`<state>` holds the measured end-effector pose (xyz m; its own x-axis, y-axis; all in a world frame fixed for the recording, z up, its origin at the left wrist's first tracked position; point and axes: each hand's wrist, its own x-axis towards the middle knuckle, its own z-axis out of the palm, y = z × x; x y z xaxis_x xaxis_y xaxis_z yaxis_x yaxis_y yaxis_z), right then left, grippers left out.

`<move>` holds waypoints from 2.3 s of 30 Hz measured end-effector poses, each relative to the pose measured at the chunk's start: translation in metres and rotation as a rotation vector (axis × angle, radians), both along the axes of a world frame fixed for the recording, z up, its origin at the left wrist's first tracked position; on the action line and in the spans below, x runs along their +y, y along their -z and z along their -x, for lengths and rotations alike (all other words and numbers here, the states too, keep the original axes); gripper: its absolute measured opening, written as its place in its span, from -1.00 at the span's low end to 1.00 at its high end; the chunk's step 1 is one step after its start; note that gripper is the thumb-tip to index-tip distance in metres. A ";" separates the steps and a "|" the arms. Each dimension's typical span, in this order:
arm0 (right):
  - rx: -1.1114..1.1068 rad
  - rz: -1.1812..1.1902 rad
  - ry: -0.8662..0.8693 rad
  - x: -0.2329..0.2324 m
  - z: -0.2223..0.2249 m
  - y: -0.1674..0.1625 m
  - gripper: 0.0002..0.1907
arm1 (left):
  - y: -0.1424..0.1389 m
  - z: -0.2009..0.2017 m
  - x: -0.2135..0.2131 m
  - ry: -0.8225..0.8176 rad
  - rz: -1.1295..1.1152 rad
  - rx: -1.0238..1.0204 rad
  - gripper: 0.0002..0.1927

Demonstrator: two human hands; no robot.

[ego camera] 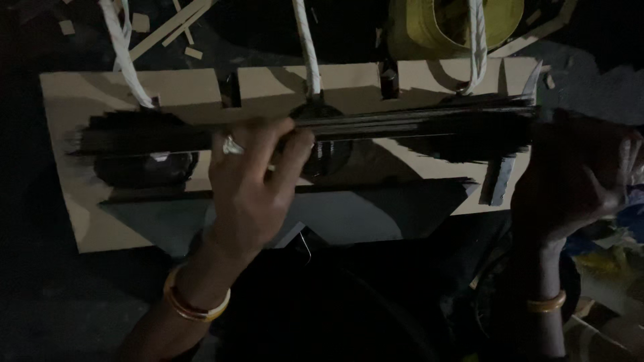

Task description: The person aligns long dark sticks across a notched wooden jig fitted with white cords, presses the sticks into a bundle, and works the cords to secure the bundle on the frame, repeating the handling along the length of the jig.

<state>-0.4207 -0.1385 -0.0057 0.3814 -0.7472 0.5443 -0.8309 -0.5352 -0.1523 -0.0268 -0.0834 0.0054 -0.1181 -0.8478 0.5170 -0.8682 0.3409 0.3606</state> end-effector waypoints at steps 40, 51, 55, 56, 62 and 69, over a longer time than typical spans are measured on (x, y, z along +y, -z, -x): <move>-0.525 -0.105 0.072 -0.006 -0.052 0.033 -0.90 | 0.020 -0.106 0.021 -0.069 0.437 -0.543 -0.94; -0.032 -0.699 -0.248 0.067 -0.147 -0.014 -0.26 | 0.001 -0.043 0.076 0.053 -0.302 -0.211 0.16; 0.104 -0.635 -0.269 0.080 -0.187 -0.026 -0.16 | 0.013 -0.040 0.079 0.090 -0.686 0.004 -0.01; 0.081 -0.667 -0.238 0.080 -0.193 -0.031 -0.23 | 0.014 -0.039 0.080 0.095 -0.689 0.016 -0.03; 0.010 -0.700 -0.259 0.075 -0.203 -0.044 -0.20 | 0.016 -0.033 0.082 0.044 -0.444 -0.039 -0.02; 0.065 -0.618 -0.235 0.080 -0.196 -0.028 -0.18 | 0.018 -0.030 0.084 0.059 -0.448 0.056 -0.11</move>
<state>-0.2245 -0.0587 0.0225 0.5898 -0.8074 0.0127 -0.7208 -0.5335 -0.4425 0.0036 0.0003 -0.0122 -0.1550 -0.9820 0.1075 -0.8271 0.1885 0.5295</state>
